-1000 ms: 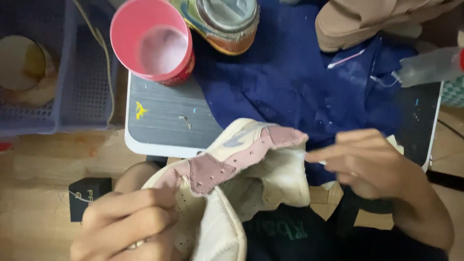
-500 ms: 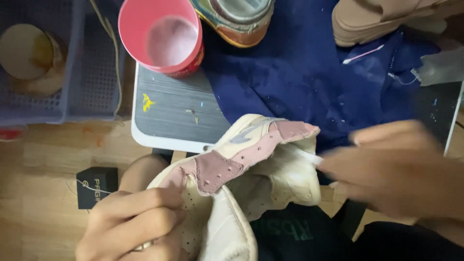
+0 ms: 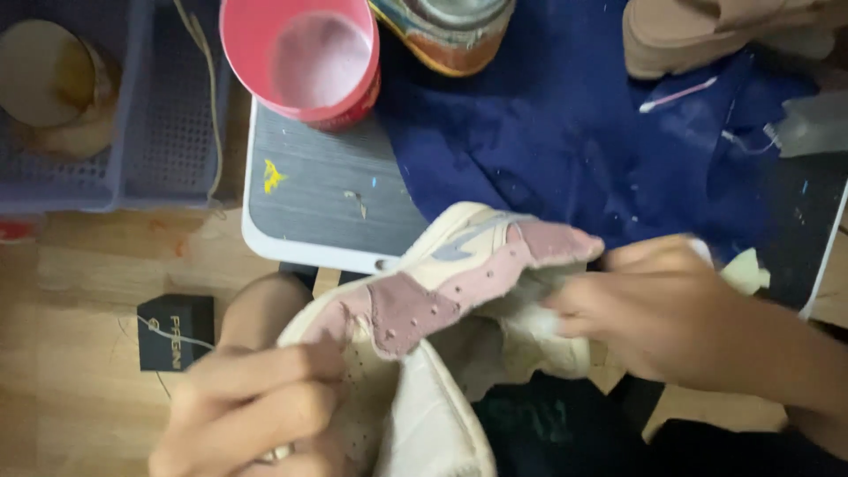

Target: The person cleans the inside of a pink and white sneaker using a white toothbrush. They hold the shoe open with one hand and scrub the interior lining and insole with the brush, occasionally dipping the brush into a pink cup of liquid.

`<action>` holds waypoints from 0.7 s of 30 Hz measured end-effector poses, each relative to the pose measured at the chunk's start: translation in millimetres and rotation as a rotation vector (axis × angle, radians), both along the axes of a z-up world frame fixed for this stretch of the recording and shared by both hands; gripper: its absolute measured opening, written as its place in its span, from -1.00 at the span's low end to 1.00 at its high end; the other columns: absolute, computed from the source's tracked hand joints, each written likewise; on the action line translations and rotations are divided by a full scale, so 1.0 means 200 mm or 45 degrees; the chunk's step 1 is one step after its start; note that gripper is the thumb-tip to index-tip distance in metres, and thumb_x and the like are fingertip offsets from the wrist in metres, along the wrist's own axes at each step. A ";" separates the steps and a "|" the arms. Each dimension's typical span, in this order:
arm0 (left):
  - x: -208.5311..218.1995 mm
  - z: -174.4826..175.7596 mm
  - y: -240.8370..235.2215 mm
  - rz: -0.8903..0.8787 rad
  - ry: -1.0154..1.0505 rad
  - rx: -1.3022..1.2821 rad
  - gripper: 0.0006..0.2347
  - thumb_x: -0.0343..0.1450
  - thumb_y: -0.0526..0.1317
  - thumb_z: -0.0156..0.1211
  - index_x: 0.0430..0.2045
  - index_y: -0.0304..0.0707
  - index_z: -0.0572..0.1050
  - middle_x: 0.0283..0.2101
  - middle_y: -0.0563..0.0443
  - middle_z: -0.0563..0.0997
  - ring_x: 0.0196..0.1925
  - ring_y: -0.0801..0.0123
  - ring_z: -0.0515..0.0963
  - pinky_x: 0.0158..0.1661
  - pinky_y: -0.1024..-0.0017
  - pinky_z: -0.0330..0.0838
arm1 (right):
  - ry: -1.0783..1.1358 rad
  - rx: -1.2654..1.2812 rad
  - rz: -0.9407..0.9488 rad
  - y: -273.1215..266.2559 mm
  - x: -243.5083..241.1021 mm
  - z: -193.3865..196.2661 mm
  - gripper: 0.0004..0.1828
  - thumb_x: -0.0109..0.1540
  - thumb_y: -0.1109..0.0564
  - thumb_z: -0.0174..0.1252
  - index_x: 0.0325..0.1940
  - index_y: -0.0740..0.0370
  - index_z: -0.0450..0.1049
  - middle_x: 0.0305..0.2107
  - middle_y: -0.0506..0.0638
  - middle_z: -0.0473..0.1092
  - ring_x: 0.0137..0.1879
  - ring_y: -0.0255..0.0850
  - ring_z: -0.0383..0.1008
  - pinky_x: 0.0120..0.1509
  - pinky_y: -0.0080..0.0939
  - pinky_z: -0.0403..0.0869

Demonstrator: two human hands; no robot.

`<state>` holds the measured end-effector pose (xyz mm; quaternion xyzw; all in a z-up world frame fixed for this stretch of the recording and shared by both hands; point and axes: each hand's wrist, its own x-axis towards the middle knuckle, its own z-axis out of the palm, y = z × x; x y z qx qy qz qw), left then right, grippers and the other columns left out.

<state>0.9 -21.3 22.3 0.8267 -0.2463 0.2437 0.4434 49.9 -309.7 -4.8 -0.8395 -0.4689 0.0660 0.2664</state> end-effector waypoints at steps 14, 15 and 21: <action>-0.04 0.01 -0.02 0.115 0.222 -0.120 -0.60 0.27 -0.61 -0.13 -0.85 -0.21 -0.13 -0.74 -0.01 0.00 -0.66 0.34 0.10 -0.42 0.34 -0.06 | -0.006 -0.378 -0.019 -0.24 -0.17 -0.07 -0.56 0.09 0.07 0.14 0.06 -0.23 0.50 -0.58 -0.24 0.31 -0.47 -0.12 0.30 -0.29 -0.01 0.28; -0.05 0.00 -0.03 0.181 0.266 -0.115 -0.56 0.24 -0.70 -0.11 -0.85 -0.21 -0.13 -0.76 0.01 0.00 -0.70 0.43 0.14 -0.43 0.42 -0.04 | -0.046 -0.499 -0.010 -0.25 -0.18 -0.07 -0.59 0.12 -0.16 0.23 0.06 -0.24 0.47 -0.76 -0.16 0.18 -0.73 -0.13 0.19 -0.57 0.05 0.24; -0.03 0.02 0.01 0.010 0.237 -0.100 -0.65 0.28 -0.58 -0.13 -0.87 -0.24 -0.05 -0.72 -0.03 0.11 -0.59 0.24 0.05 -0.40 0.32 -0.08 | -0.015 -0.479 0.021 -0.33 -0.24 -0.16 -0.79 0.15 -0.10 0.13 -0.19 -0.26 0.62 0.14 -0.32 0.49 0.15 -0.38 0.49 0.29 0.14 0.29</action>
